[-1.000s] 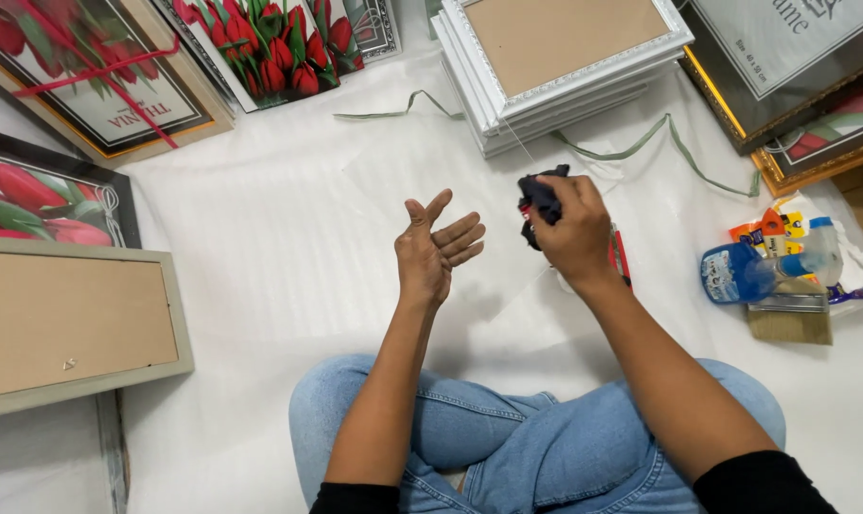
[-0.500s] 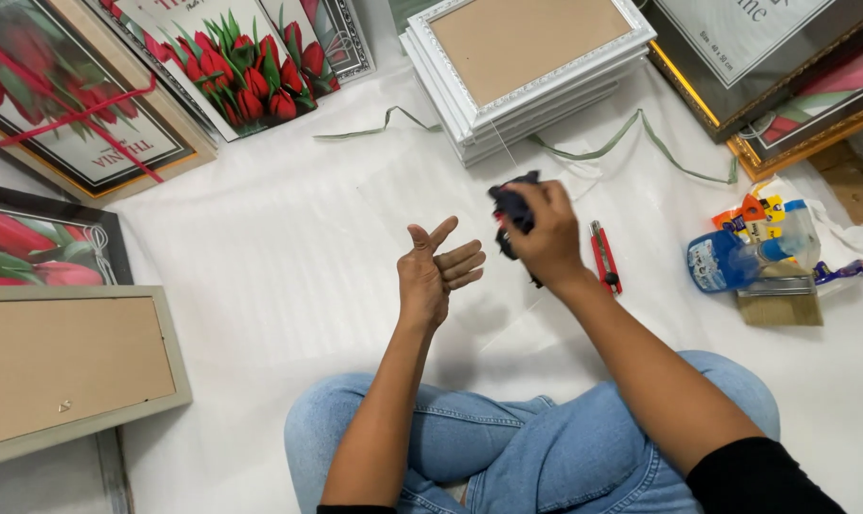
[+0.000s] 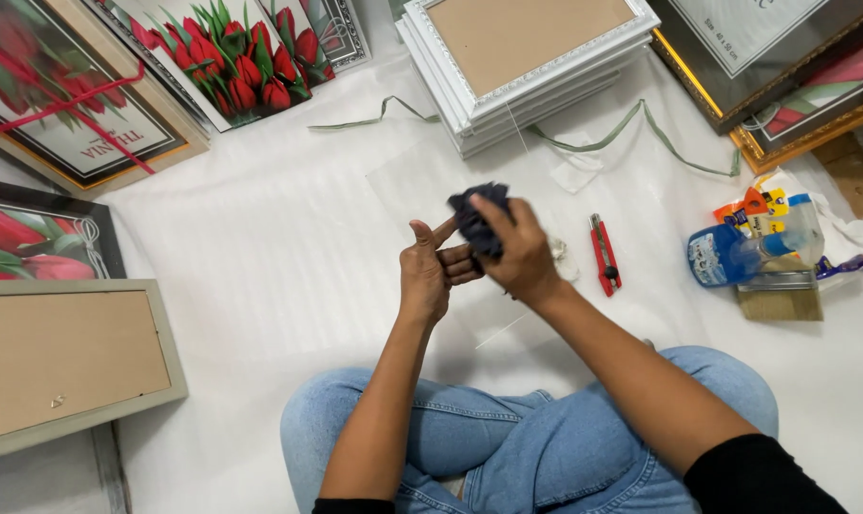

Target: Cleaning a glass pane using a cloth and a utility knife

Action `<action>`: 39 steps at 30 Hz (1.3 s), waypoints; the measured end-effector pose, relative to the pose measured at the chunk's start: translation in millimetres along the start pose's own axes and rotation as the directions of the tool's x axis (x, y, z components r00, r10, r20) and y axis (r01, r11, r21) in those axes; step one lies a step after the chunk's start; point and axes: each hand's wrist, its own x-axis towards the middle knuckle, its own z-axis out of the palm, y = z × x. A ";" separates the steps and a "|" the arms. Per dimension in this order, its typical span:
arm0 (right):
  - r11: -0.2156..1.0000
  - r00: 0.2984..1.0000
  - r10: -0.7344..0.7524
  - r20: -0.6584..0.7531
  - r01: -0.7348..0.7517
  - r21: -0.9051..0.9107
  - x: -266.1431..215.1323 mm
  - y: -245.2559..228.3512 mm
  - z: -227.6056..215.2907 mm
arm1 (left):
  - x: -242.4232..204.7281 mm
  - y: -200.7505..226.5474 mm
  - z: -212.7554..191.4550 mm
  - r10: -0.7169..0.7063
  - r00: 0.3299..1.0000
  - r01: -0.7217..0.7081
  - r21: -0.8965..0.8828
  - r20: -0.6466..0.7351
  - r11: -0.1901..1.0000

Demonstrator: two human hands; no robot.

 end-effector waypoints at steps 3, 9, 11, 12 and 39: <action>0.993 0.992 0.098 -0.084 -0.103 -0.060 22.7 27.3 -19.1 | -14.2 26.9 9.4 -0.072 0.991 0.076 -0.032 0.109 0.997; 0.983 0.981 0.146 -0.127 -0.158 -0.096 13.6 2.5 -19.0 | -12.3 14.9 4.0 -0.139 0.973 0.136 0.032 0.185 0.990; 0.992 0.992 0.097 -0.079 -0.103 -0.076 2.6 -20.6 -6.2 | -4.7 2.1 -0.4 -0.146 0.968 0.139 0.051 0.206 0.989; 0.997 0.999 0.022 -0.049 -0.026 -0.079 -3.6 -34.5 1.3 | 0.8 -7.5 -5.0 -0.120 0.974 0.112 0.053 0.191 0.992; 0.931 0.909 0.356 -0.215 -0.366 -0.006 40.2 31.7 -52.9 | -18.4 15.3 9.6 -0.162 0.934 0.121 0.145 0.317 0.982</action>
